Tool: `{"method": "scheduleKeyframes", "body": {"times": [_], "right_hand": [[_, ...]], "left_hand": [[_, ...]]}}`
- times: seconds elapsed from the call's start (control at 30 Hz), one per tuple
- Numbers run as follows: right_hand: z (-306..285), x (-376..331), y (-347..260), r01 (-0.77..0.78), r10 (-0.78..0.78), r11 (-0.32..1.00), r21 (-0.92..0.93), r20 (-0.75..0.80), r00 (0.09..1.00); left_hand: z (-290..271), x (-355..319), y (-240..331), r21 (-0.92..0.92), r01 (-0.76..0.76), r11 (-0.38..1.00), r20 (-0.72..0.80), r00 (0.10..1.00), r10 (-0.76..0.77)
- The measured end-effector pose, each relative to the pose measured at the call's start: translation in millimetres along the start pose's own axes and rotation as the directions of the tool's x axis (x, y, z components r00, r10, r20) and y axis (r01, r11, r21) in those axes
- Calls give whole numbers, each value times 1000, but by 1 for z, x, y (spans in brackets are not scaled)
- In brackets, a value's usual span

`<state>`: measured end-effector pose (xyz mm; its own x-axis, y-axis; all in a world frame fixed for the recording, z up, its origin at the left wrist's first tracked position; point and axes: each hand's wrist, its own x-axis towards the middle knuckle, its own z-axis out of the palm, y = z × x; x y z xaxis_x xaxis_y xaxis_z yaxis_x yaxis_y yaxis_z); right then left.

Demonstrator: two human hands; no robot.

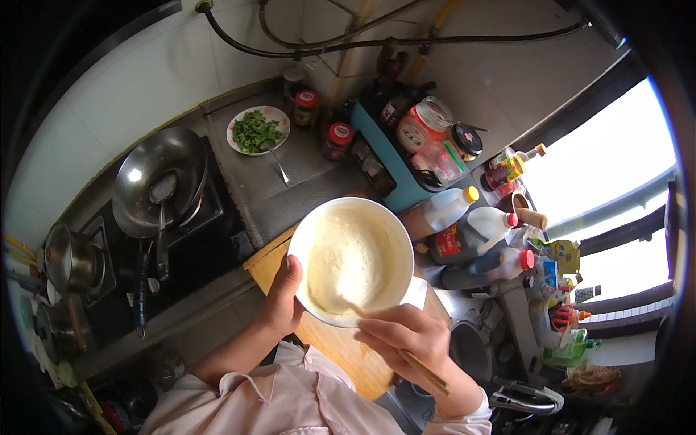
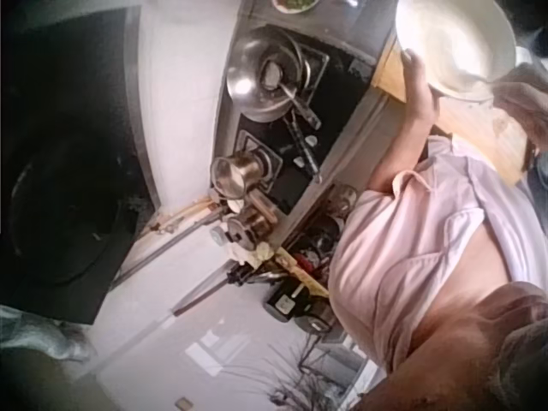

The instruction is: The person stirs a white batter in a bowl using chopsticks. They briefly lift the lid of a pot on the stove to check its contents, then resume stirring the batter until it becomes smooth.

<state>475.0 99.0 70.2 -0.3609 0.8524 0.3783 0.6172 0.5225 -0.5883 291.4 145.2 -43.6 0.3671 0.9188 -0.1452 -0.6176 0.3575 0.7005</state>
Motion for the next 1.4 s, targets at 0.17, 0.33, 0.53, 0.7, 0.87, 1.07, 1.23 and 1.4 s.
{"method": "scheduleKeyframes", "body": {"times": [0.17, 0.33, 0.53, 0.7, 0.87, 1.07, 1.23, 1.4], "right_hand": [[8, 20, 37, -18, 3, 998, -63, -240, 971], [-11, -8, 18, -41, 26, 984, -171, -93, 995], [13, 16, 17, 119, -120, 993, -16, -116, 986], [-7, 11, 24, -9, -36, 965, -264, -165, 986], [0, -1, -5, 36, -36, 999, 2, 29, 999], [-7, 26, 41, 35, -53, 996, -81, -237, 970], [-31, 3, 7, -69, 68, 985, -156, -15, 998], [-5, 18, 29, -42, 38, 973, 225, 25, 999]], "left_hand": [[1, -2, -10, -61, 96, 994, -19, 995, -97], [-13, -3, 0, 62, -71, 996, -37, 997, 74], [0, -3, -8, -5, 56, 998, -17, 998, -56], [-8, -6, 10, 41, -61, 997, -7, 998, 61], [-5, -3, 4, -13, -38, 999, -19, 999, 37], [1, -5, 5, -44, 64, 997, -11, 998, -64], [-8, -4, 14, 19, -26, 999, 13, 1000, 26], [0, 4, 2, -38, 79, 996, 58, 995, -76]]}}
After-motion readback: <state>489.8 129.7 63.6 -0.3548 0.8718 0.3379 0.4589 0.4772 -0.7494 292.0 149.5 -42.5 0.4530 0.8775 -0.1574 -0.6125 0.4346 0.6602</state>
